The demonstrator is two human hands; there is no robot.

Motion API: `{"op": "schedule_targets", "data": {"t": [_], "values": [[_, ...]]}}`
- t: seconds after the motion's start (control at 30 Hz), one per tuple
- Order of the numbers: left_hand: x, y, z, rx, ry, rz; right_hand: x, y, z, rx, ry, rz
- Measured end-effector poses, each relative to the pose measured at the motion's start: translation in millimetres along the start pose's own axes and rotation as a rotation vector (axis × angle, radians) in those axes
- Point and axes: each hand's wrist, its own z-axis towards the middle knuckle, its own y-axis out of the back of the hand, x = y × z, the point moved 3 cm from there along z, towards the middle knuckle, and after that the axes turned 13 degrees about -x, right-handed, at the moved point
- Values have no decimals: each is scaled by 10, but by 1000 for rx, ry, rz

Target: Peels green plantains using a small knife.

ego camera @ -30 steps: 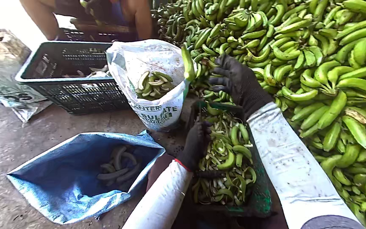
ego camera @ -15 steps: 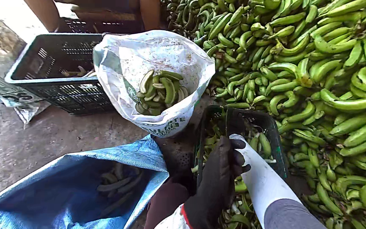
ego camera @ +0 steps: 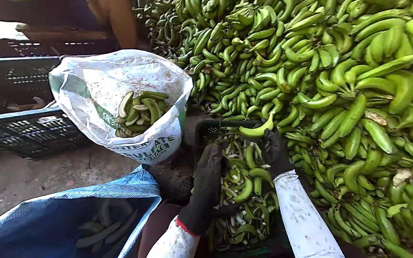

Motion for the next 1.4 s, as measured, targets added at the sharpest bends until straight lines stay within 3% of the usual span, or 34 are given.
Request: {"op": "schedule_targets", "data": {"t": [0.07,0.1,0.17,0.27,0.43,0.6,0.73,0.93,1.0,1.07,1.13,1.2,1.3,1.4], "values": [[36,-116,-58,53,-49,57,172,141,-205,-20,-215,450],[69,-176,-93,98,-90,94,238,195,-324,-13,-297,536],[155,-288,-186,194,-172,239,326,310,-560,-42,-327,432],[248,-491,-396,323,-211,384,434,477,-923,-42,-203,131],[410,-726,-682,470,-178,268,553,684,-1403,19,97,-253],[467,-799,-783,485,-139,319,523,740,-1548,10,57,-121],[476,-819,-826,459,-122,237,376,835,-1481,-62,138,-221],[521,-822,-849,309,288,31,329,769,-1529,-69,369,-366],[526,-775,-797,312,188,107,285,801,-1489,-39,408,-423],[560,-695,-695,300,-131,310,221,846,-1453,-27,186,-483],[594,-633,-633,252,-501,516,147,837,-1496,49,-290,-426],[624,-629,-677,298,-680,632,121,815,-1560,172,-503,-254],[688,-641,-895,515,-564,616,62,914,-1438,122,-392,61],[732,-650,-1025,765,-227,493,64,929,-1398,171,-442,196]]}}
